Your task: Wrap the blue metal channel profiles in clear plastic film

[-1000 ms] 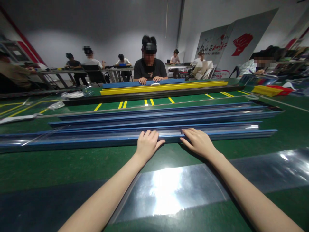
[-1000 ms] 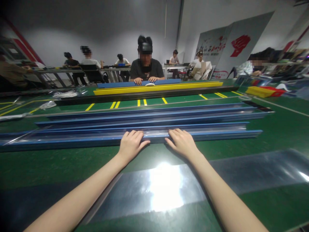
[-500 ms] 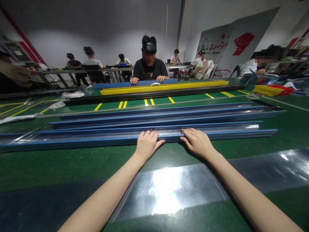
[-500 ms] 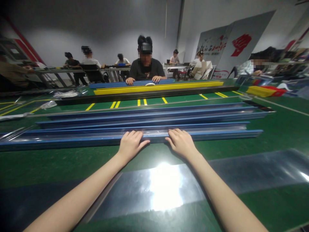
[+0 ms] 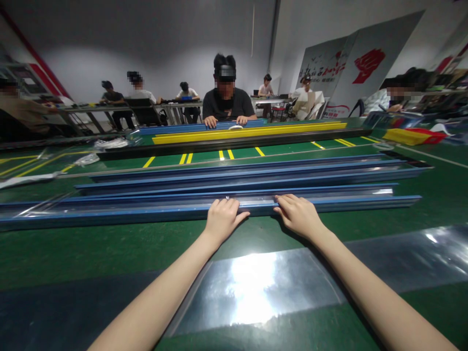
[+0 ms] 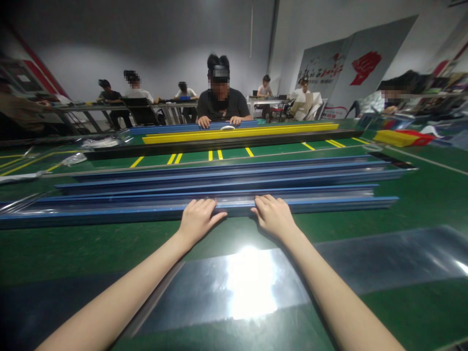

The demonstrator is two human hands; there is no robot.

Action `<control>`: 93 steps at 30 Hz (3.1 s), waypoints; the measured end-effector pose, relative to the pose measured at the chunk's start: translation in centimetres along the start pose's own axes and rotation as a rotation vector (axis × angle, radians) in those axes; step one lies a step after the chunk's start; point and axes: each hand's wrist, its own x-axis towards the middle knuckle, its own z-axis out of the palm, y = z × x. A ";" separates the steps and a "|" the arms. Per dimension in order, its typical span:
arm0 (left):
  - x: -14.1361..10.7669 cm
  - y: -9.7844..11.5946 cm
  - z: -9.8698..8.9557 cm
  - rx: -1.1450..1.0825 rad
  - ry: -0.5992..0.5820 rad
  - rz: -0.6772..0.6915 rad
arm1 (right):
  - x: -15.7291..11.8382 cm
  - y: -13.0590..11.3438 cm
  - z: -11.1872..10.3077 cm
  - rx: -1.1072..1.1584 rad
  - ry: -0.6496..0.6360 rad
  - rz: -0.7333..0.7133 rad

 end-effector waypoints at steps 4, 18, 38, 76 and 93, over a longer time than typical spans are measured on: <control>0.0 0.0 0.0 -0.012 -0.002 -0.007 | 0.0 0.0 0.0 -0.007 -0.018 0.004; 0.1 0.0 -0.1 -0.011 -0.007 -0.014 | 0.0 0.0 0.2 -0.002 -0.013 0.014; -0.1 -0.1 0.3 -0.043 0.025 -0.023 | 0.0 0.0 0.2 0.008 -0.009 0.009; 0.2 0.2 -0.3 -0.022 -0.017 -0.075 | 0.1 -0.1 0.0 0.030 -0.031 0.046; 0.2 0.1 -0.4 -0.022 -0.029 -0.082 | 0.0 0.0 0.2 0.030 -0.018 0.035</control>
